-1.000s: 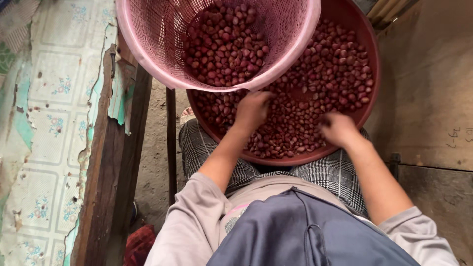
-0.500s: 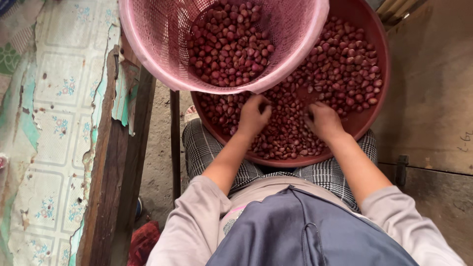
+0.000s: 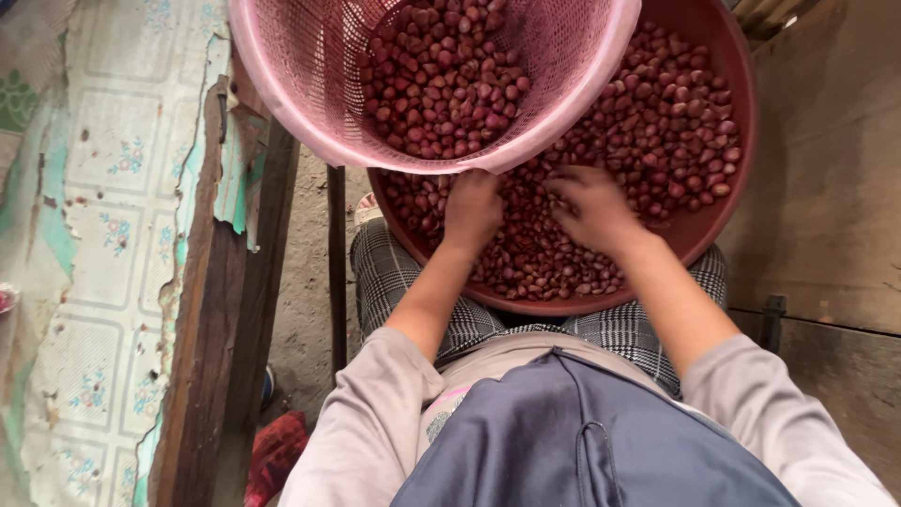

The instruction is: The person sits with a large red basin of unshelled peanuts on their lap and sorts through them by hand, picking up individual peanuts, pinching and checking each one, and placing the accepted peanuts into a pink perforated basket set in the basin. They continue this pick-and-place sorting steadily across the episode.

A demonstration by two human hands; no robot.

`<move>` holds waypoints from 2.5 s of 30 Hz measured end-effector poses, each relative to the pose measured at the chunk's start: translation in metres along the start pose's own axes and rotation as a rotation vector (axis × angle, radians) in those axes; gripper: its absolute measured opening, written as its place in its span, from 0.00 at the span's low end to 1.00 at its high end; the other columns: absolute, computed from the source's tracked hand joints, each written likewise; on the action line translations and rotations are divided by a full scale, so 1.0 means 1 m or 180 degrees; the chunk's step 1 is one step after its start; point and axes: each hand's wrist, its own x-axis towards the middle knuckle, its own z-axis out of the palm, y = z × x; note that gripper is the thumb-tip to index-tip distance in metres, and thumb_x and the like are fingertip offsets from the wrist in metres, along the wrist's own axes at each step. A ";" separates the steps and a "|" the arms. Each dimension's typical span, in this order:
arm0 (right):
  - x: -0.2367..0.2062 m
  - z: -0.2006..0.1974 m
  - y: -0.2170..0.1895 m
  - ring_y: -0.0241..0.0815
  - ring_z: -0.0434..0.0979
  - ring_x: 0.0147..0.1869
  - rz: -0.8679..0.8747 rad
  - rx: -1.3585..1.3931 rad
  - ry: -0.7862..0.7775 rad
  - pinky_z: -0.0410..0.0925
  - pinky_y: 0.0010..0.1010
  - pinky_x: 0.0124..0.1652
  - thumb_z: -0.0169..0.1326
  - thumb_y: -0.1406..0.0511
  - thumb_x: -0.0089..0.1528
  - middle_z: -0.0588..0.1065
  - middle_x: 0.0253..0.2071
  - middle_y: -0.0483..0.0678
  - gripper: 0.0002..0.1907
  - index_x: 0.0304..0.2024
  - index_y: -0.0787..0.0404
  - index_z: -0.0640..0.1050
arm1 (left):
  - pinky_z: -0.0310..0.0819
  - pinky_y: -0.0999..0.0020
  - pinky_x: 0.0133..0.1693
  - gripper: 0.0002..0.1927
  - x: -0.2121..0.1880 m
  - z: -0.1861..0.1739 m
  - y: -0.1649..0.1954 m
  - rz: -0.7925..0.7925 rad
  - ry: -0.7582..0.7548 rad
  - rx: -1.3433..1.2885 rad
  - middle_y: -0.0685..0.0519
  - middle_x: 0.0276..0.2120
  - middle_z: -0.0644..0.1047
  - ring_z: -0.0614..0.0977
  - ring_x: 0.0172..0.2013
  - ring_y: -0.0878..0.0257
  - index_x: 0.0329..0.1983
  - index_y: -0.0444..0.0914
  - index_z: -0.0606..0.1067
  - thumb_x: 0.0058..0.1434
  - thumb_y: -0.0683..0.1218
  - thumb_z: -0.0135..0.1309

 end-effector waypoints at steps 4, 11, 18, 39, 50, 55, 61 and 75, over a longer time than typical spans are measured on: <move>-0.007 0.019 -0.020 0.64 0.59 0.73 -0.0407 -0.0798 -0.0319 0.55 0.59 0.64 0.61 0.59 0.51 0.68 0.69 0.61 0.28 0.55 0.58 0.81 | 0.73 0.50 0.43 0.15 -0.015 -0.002 0.022 0.0333 -0.0744 0.0504 0.48 0.40 0.75 0.77 0.45 0.46 0.45 0.43 0.81 0.53 0.40 0.57; -0.040 -0.035 -0.006 0.49 0.69 0.69 0.1101 -0.1197 -0.1362 0.62 0.48 0.69 0.57 0.55 0.64 0.75 0.61 0.44 0.16 0.52 0.50 0.82 | 0.76 0.53 0.45 0.11 -0.016 -0.002 0.016 0.0013 -0.0495 0.0155 0.50 0.40 0.76 0.77 0.44 0.49 0.42 0.42 0.80 0.54 0.43 0.60; -0.007 0.003 -0.022 0.61 0.73 0.62 -0.0559 -0.0396 0.0045 0.68 0.47 0.58 0.58 0.62 0.55 0.74 0.60 0.57 0.20 0.49 0.58 0.81 | 0.75 0.56 0.46 0.09 -0.005 0.019 0.015 0.0492 -0.0611 0.1046 0.51 0.41 0.76 0.77 0.49 0.51 0.40 0.41 0.78 0.56 0.41 0.53; 0.024 0.050 0.009 0.56 0.79 0.48 0.0068 -0.0631 0.0088 0.73 0.44 0.49 0.61 0.69 0.63 0.78 0.42 0.51 0.03 0.40 0.56 0.82 | 0.74 0.54 0.47 0.10 -0.009 -0.008 0.011 0.0172 -0.0209 0.0188 0.50 0.41 0.78 0.78 0.45 0.49 0.41 0.40 0.77 0.56 0.40 0.59; 0.025 0.046 -0.012 0.64 0.77 0.47 0.0548 0.0048 0.0000 0.70 0.48 0.45 0.63 0.67 0.56 0.76 0.44 0.60 0.13 0.43 0.65 0.81 | 0.74 0.52 0.46 0.10 -0.008 0.002 0.018 -0.0122 0.0043 0.0268 0.50 0.41 0.78 0.78 0.44 0.47 0.40 0.40 0.80 0.53 0.41 0.60; 0.034 0.055 -0.012 0.56 0.80 0.48 0.0851 0.0400 0.0023 0.71 0.42 0.49 0.62 0.64 0.60 0.79 0.43 0.57 0.11 0.42 0.63 0.81 | 0.76 0.56 0.49 0.07 -0.013 -0.008 0.017 -0.0614 0.0087 -0.0341 0.49 0.40 0.81 0.80 0.46 0.48 0.40 0.41 0.82 0.58 0.41 0.59; 0.006 0.019 -0.005 0.34 0.78 0.46 0.1617 0.2816 0.0159 0.71 0.25 0.46 0.57 0.66 0.67 0.80 0.42 0.47 0.09 0.46 0.67 0.79 | 0.78 0.72 0.44 0.11 -0.009 0.005 0.043 -0.1463 -0.0567 -0.2641 0.52 0.40 0.84 0.83 0.40 0.66 0.47 0.36 0.80 0.63 0.45 0.61; -0.070 -0.131 0.000 0.38 0.81 0.43 0.1986 0.0810 0.0748 0.73 0.32 0.45 0.66 0.61 0.58 0.82 0.39 0.49 0.13 0.42 0.62 0.84 | 0.75 0.70 0.41 0.11 -0.016 0.047 0.067 -0.1429 -0.0669 -0.2968 0.52 0.39 0.82 0.78 0.37 0.66 0.49 0.32 0.75 0.65 0.41 0.51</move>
